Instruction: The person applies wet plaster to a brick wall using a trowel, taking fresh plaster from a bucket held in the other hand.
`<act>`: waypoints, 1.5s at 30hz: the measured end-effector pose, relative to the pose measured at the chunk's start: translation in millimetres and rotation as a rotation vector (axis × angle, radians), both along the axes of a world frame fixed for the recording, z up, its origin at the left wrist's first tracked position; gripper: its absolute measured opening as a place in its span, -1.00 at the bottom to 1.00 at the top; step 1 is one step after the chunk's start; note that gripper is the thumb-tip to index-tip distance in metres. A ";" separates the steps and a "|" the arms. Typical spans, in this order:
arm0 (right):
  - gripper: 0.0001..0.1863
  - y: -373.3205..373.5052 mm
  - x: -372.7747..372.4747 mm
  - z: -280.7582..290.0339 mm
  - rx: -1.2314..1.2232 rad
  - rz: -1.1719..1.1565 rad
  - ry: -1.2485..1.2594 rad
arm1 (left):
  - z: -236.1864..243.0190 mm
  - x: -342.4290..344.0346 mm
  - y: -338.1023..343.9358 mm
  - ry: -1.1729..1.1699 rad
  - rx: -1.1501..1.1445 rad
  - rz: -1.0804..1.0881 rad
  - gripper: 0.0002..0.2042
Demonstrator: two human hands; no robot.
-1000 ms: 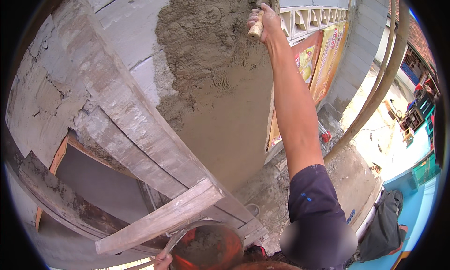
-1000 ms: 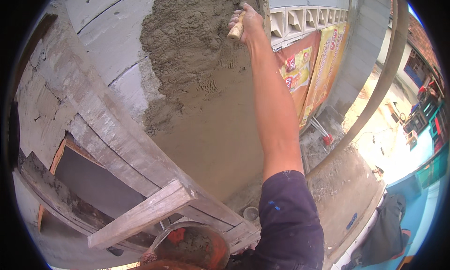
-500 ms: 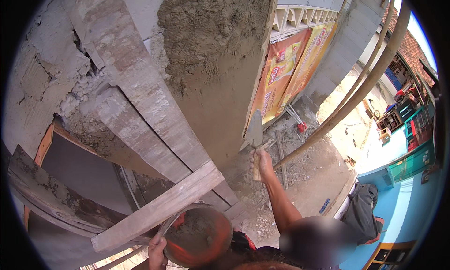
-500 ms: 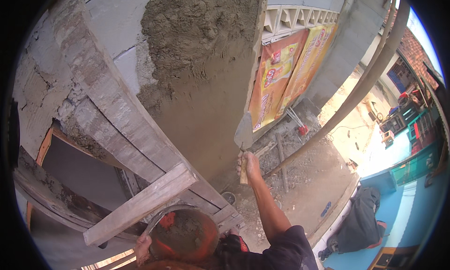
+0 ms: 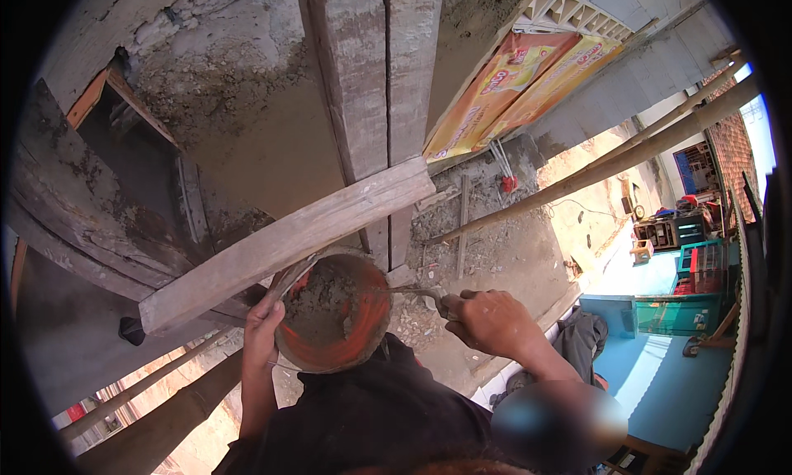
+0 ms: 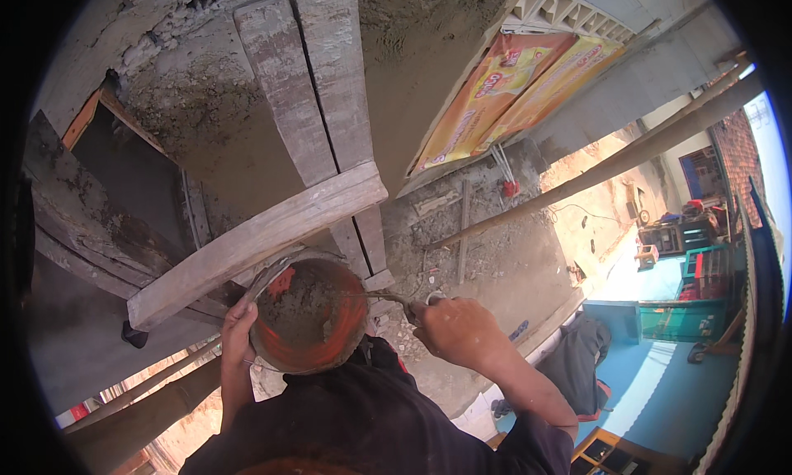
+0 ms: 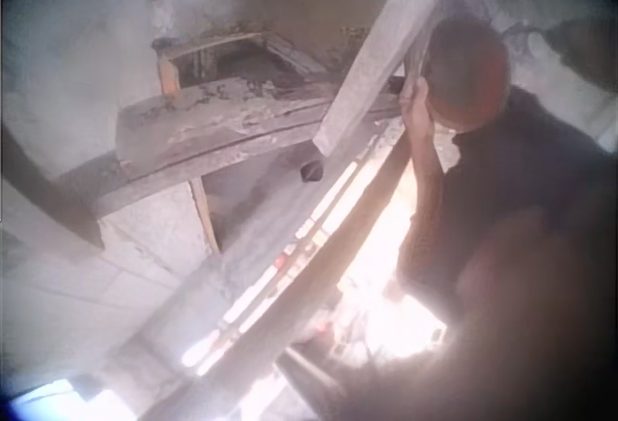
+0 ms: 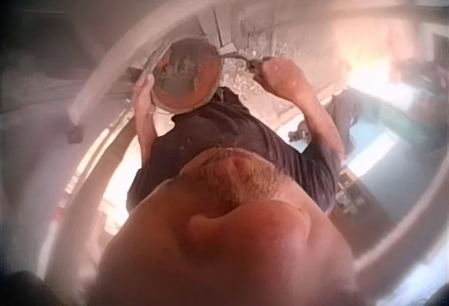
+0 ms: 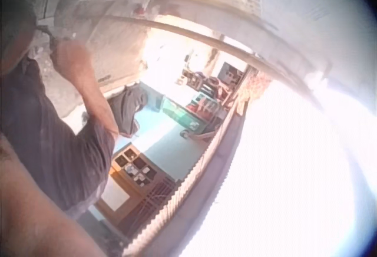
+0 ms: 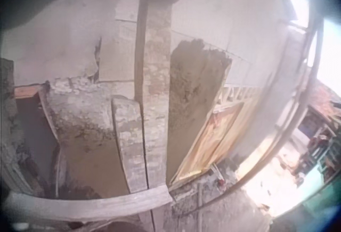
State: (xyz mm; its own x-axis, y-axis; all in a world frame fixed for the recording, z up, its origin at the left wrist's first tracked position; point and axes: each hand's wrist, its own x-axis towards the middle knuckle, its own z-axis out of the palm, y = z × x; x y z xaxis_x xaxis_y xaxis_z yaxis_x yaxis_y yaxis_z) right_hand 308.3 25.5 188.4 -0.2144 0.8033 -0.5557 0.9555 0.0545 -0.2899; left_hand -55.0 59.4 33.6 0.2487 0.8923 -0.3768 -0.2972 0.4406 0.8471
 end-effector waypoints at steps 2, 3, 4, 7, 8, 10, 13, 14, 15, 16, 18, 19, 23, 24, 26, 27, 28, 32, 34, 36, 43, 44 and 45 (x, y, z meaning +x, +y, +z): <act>-0.80 -5.3 -24.9 -66.6 0.227 0.101 -0.048 | 4.3 18.5 10.0 -0.111 0.013 -0.062 -0.59; -0.71 -6.2 -47.9 -79.7 0.288 0.196 -0.139 | 19.8 26.3 9.6 -0.095 0.033 -0.047 -0.60; -0.69 -13.4 -60.5 -105.6 0.433 0.238 -0.107 | 23.4 28.7 7.6 -0.038 0.132 -0.032 -0.61; -0.70 -18.1 -73.3 -93.2 0.112 0.434 0.044 | 14.5 18.1 2.0 -0.024 0.142 -0.040 -0.60; -0.71 -24.1 -71.3 -85.1 -0.014 0.510 0.107 | 7.1 14.8 -0.4 -0.008 0.143 -0.047 -0.60; -0.75 -8.4 -63.1 -81.5 0.241 0.379 0.077 | 5.3 13.2 -5.2 0.006 0.176 -0.036 -0.58; -0.78 -12.7 -66.8 -86.8 0.224 0.309 0.028 | 5.0 17.0 -17.1 0.019 0.203 -0.023 -0.55; -0.79 -16.0 -67.5 -92.3 0.164 0.306 0.011 | 1.3 21.2 -17.6 0.017 0.207 -0.026 -0.55; -0.77 -30.5 -71.0 -107.4 0.102 0.350 0.061 | 4.4 24.6 -17.6 0.021 0.208 -0.030 -0.54; -0.77 -29.5 -63.2 -120.5 0.035 0.386 0.106 | 8.7 31.2 -16.9 -0.004 0.208 -0.016 -0.53; -0.75 -27.2 -57.5 -119.3 -0.128 0.469 0.213 | 28.8 46.8 -24.9 -0.040 0.177 0.022 -0.53; -0.74 -28.6 -50.2 -134.8 -0.189 0.458 0.381 | 19.2 47.1 -28.3 0.001 0.197 0.025 -0.55; -0.65 -25.4 -26.1 -140.5 -0.678 0.039 0.848 | 29.7 52.3 -18.7 0.067 0.248 -0.026 -0.56; -0.67 -28.5 -25.4 -128.0 -0.725 -0.028 0.868 | 32.4 49.0 -21.9 0.091 0.270 -0.017 -0.58; -0.73 -20.7 -12.0 -103.5 -0.868 -0.169 0.919 | 29.8 45.7 -22.3 0.154 0.283 -0.011 -0.60; -0.80 -25.3 -4.5 -113.7 -0.949 -0.284 1.023 | 27.5 48.5 -19.8 0.140 0.274 -0.038 -0.59; -0.87 -28.4 -3.1 -131.7 -0.928 -0.295 1.008 | 26.9 46.6 -19.3 0.181 0.251 -0.035 -0.57; -0.85 -31.0 -5.5 -133.5 -0.782 -0.452 0.804 | 29.3 39.6 -21.3 0.118 0.186 -0.026 -0.55; -0.87 -33.5 -0.3 -125.9 -0.889 -0.512 0.848 | 32.8 38.0 -17.7 0.139 0.172 -0.014 -0.54; -0.87 -39.1 1.8 -133.2 -0.887 -0.524 0.890 | 31.5 40.0 -16.5 0.137 0.157 -0.010 -0.54; -0.87 -64.7 9.6 -114.2 -0.762 -0.583 1.001 | 40.9 48.0 -17.9 0.119 0.106 -0.006 -0.51; -0.87 -68.5 12.4 -112.2 -0.743 -0.613 1.032 | 45.4 50.1 -19.3 0.087 0.101 -0.012 -0.50; -0.86 -73.0 18.9 -112.2 -0.745 -0.622 1.061 | 41.8 50.3 -20.6 0.107 0.098 0.003 -0.53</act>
State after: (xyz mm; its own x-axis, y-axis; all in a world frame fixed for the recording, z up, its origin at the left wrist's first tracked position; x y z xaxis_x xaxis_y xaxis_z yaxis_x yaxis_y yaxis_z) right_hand 327.2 -47.5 76.2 -0.5146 0.5177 -0.6835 0.0855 -0.7622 -0.6417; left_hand -4.8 38.8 75.4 0.2093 0.9267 -0.3122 -0.2043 0.3537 0.9128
